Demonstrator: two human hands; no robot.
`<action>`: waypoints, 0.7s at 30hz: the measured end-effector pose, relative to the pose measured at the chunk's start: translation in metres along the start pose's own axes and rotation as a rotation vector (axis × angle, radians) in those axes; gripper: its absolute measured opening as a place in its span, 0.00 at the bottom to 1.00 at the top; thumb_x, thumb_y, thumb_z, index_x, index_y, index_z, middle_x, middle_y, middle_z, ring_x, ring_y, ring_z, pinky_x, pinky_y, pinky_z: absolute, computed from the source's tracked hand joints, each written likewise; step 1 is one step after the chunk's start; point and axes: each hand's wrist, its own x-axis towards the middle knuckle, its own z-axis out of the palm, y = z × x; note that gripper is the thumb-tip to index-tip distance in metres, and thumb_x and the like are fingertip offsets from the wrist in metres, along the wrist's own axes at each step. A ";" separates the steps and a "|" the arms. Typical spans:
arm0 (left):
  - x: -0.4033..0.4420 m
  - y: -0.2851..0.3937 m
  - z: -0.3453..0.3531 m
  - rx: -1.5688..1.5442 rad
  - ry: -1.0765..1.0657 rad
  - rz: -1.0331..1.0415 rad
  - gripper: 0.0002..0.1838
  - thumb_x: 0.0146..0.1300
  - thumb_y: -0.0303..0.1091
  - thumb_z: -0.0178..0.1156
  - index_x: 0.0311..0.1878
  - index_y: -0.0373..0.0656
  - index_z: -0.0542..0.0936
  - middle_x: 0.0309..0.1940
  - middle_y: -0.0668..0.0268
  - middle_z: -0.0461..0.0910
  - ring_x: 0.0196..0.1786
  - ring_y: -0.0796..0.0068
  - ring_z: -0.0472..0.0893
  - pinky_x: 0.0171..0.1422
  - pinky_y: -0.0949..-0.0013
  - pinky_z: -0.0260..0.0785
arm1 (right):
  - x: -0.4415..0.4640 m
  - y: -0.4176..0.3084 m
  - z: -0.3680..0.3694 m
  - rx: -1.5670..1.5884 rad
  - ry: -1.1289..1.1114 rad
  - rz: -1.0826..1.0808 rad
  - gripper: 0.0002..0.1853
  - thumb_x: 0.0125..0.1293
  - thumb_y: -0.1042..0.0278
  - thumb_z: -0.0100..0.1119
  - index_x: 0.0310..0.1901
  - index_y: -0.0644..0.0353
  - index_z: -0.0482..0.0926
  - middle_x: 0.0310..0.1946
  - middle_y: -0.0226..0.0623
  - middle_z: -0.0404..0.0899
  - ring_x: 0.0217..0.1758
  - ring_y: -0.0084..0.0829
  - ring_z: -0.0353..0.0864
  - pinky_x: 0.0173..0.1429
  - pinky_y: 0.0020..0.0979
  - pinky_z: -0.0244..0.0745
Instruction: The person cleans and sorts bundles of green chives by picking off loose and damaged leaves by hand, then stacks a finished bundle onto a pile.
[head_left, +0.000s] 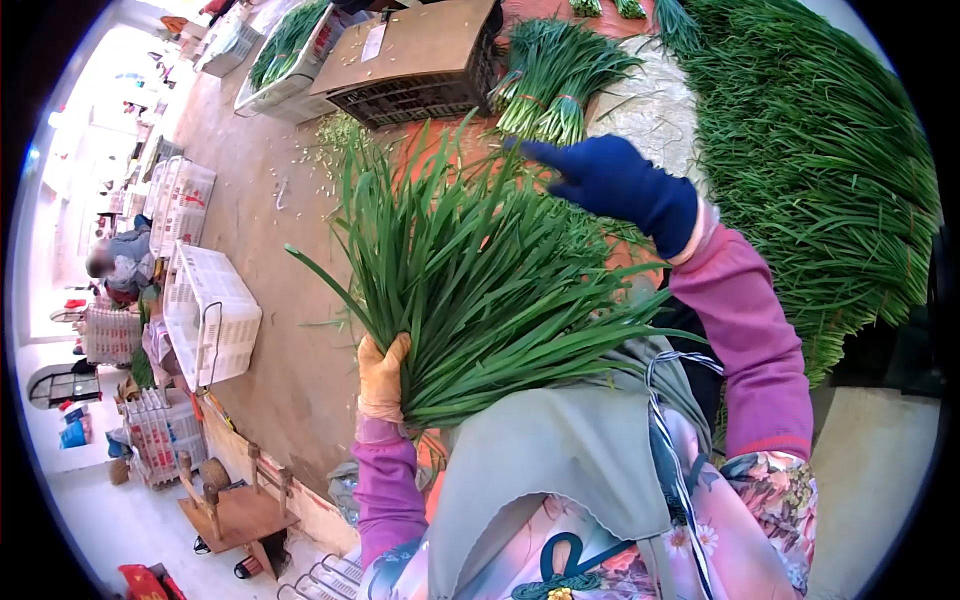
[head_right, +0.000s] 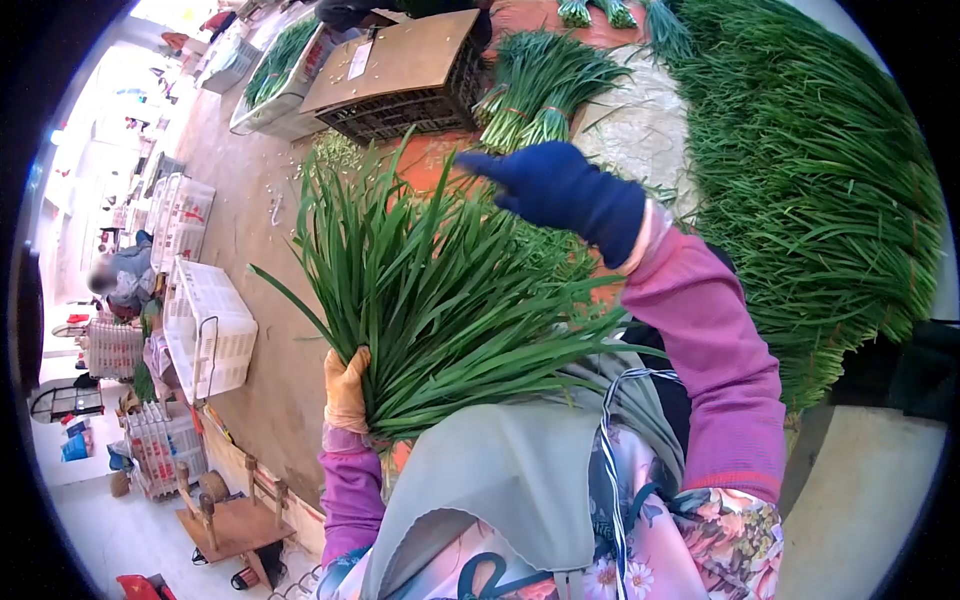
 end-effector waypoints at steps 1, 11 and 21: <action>0.000 0.001 0.001 -0.007 -0.002 0.002 0.09 0.57 0.22 0.56 0.42 0.37 0.78 0.31 0.73 0.77 0.29 0.86 0.71 0.34 0.81 0.63 | 0.000 -0.004 0.009 0.009 -0.035 -0.010 0.19 0.58 0.59 0.58 0.53 0.42 0.74 0.21 0.41 0.76 0.28 0.46 0.79 0.32 0.43 0.73; -0.003 0.009 0.005 -0.019 -0.015 0.014 0.11 0.57 0.21 0.56 0.45 0.35 0.77 0.36 0.68 0.80 0.35 0.80 0.76 0.42 0.77 0.70 | 0.008 -0.005 -0.028 1.285 0.314 0.221 0.16 0.69 0.59 0.48 0.33 0.62 0.79 0.16 0.29 0.75 0.14 0.19 0.72 0.20 0.22 0.65; -0.002 0.001 0.009 0.004 -0.037 0.051 0.11 0.59 0.23 0.58 0.46 0.35 0.77 0.36 0.69 0.80 0.35 0.81 0.76 0.41 0.77 0.69 | 0.036 -0.042 0.015 0.323 -0.057 -0.070 0.17 0.54 0.57 0.62 0.41 0.59 0.80 0.26 0.44 0.80 0.26 0.39 0.81 0.34 0.34 0.76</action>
